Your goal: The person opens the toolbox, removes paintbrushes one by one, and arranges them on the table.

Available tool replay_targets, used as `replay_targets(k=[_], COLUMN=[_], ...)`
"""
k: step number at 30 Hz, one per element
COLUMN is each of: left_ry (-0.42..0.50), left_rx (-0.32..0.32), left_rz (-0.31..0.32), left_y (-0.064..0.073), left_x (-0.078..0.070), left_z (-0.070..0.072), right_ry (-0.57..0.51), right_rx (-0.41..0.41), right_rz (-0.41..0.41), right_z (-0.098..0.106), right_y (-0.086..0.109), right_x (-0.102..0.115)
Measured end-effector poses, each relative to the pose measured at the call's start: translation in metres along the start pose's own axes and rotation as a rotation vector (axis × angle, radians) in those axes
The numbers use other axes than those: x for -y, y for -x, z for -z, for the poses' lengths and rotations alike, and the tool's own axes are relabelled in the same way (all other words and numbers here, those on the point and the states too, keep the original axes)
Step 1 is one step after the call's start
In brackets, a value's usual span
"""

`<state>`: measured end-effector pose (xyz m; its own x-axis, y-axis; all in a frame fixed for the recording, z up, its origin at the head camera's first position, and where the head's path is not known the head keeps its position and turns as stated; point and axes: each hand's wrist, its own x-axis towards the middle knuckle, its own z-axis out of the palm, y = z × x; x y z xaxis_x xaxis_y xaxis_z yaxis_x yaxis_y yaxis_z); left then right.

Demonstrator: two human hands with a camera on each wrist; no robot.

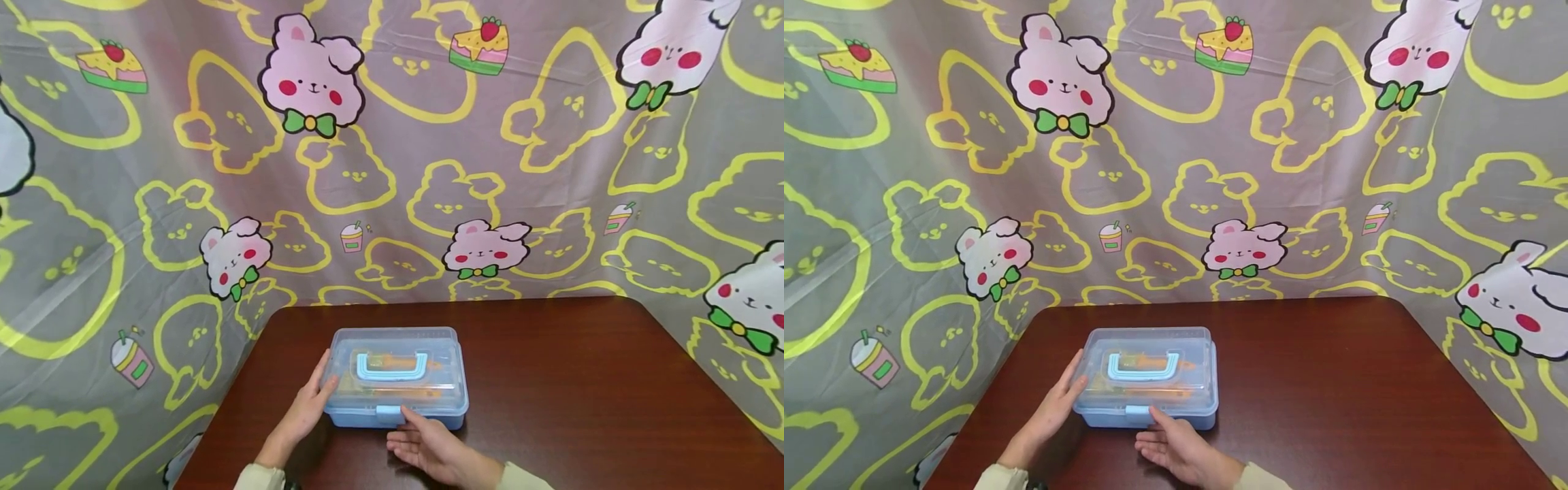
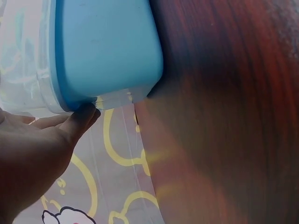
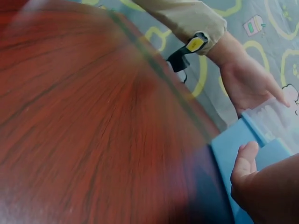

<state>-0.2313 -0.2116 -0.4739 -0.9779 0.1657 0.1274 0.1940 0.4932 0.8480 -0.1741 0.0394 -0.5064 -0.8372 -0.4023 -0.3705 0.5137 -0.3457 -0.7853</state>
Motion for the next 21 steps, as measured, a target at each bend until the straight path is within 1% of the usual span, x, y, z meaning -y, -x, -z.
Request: replay_targets(k=[6, 10, 15, 21], left_ry=[0.012, 0.003, 0.008, 0.023], left_rx=[-0.006, -0.015, -0.017, -0.011], left_rz=[0.000, 0.005, 0.015, 0.010], left_y=[0.0011, 0.0009, 0.0010, 0.0002], left_x=[0.0019, 0.0017, 0.0012, -0.0009], left_z=[0.0009, 0.0006, 0.0007, 0.0022], right_ry=[-0.029, -0.047, -0.030, -0.009], right_rx=[-0.027, -0.039, -0.034, -0.044], right_rz=[0.011, 0.025, 0.034, 0.039], right_z=[-0.0050, -0.0064, -0.0064, -0.0059], right_y=[-0.0009, 0.0000, 0.0005, 0.0009], right_x=[-0.0004, -0.0010, -0.0021, -0.0018])
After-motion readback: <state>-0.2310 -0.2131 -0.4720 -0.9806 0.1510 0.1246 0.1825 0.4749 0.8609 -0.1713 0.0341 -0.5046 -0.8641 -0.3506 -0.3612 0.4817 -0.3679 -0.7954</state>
